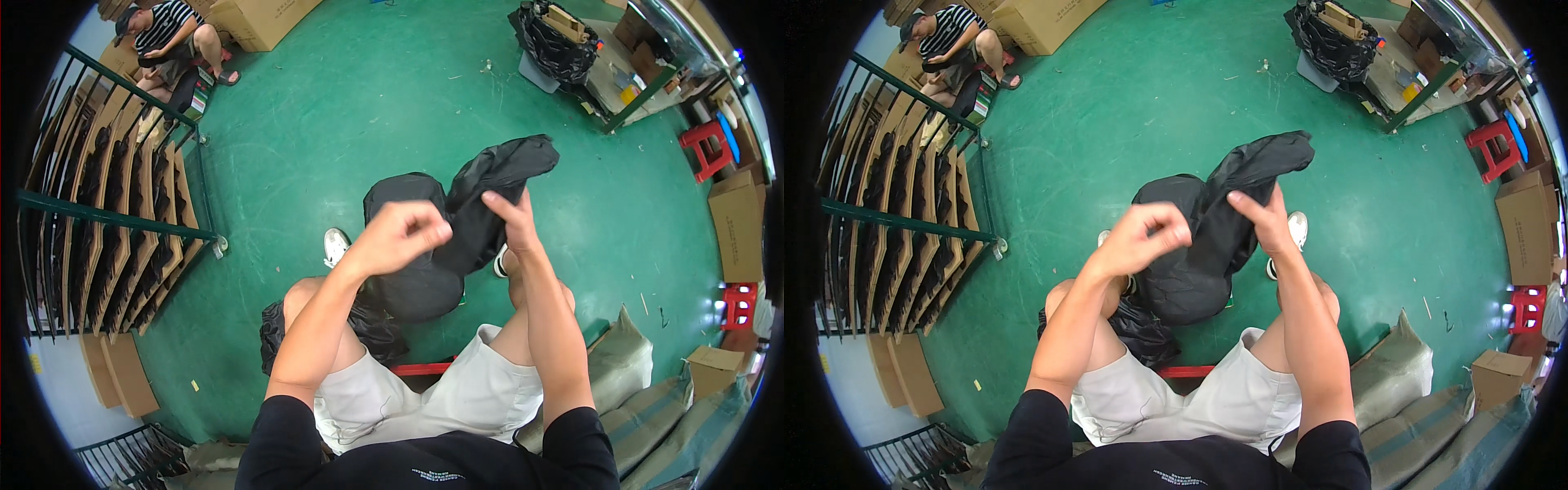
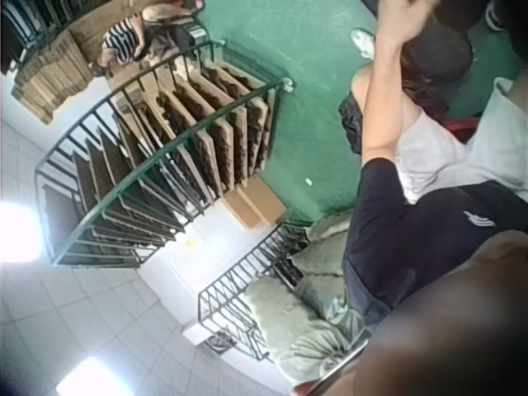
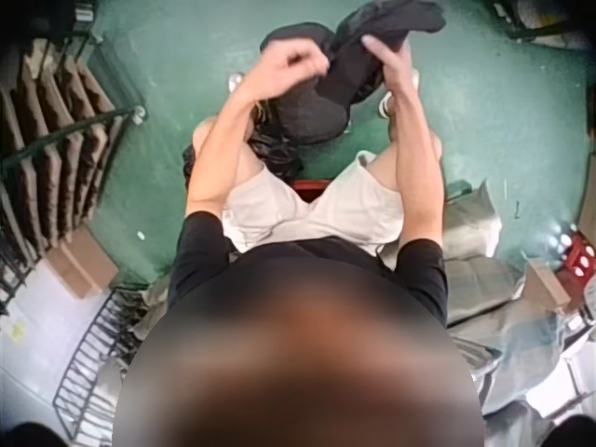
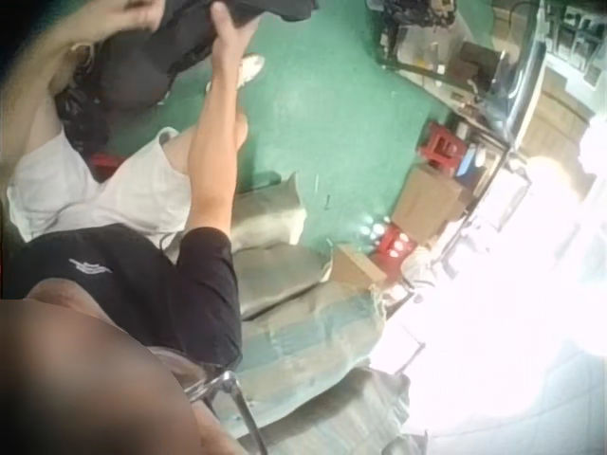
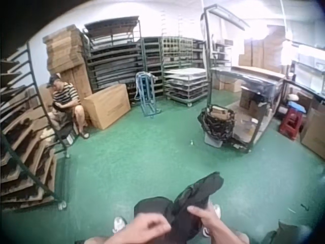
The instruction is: Placing and fitting a black protective fabric cover over a square-shaped part.
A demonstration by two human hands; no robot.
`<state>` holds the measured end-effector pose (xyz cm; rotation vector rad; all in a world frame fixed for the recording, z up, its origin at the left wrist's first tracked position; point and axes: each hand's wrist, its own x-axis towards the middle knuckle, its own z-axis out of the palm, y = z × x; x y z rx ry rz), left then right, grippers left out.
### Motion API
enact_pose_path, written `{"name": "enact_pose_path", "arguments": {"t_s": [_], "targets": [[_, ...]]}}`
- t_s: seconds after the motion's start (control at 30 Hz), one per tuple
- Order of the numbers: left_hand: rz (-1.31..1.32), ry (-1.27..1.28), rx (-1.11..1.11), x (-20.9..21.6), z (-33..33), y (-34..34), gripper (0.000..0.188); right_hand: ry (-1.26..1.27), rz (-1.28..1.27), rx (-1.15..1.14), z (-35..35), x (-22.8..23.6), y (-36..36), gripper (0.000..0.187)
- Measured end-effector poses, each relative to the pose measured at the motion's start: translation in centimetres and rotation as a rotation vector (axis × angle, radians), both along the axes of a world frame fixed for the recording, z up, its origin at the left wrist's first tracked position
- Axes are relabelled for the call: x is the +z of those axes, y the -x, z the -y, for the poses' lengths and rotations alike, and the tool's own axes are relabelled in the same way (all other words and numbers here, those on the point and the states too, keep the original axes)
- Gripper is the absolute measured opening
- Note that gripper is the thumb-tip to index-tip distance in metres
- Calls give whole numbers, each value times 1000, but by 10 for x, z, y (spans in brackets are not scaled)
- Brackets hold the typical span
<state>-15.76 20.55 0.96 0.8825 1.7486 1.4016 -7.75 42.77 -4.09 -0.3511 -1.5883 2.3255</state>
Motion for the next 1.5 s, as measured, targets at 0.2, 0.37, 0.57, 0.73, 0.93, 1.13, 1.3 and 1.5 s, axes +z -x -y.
{"name": "enact_pose_path", "arguments": {"t_s": [0.2,0.37,0.57,0.73,0.93,1.13,1.3,1.5], "targets": [[-274,-293,446,-11,-24,-11,38,-814,98,124,29,-20,9,58],[31,-383,614,-34,-23,3,20,-1162,-167,-46,59,-5,10,69],[651,-645,670,-32,-19,30,27,-381,-226,53,56,-26,13,54],[1068,-601,533,-30,-14,30,35,115,120,122,47,-19,16,48],[825,-462,596,-37,-10,30,28,30,134,132,41,-31,21,31],[871,-478,638,-24,14,54,30,350,44,89,12,-18,20,15],[797,-533,505,-17,18,50,36,507,10,68,6,-2,13,12],[1077,-527,231,-8,24,34,40,421,8,134,5,2,6,13]]}}
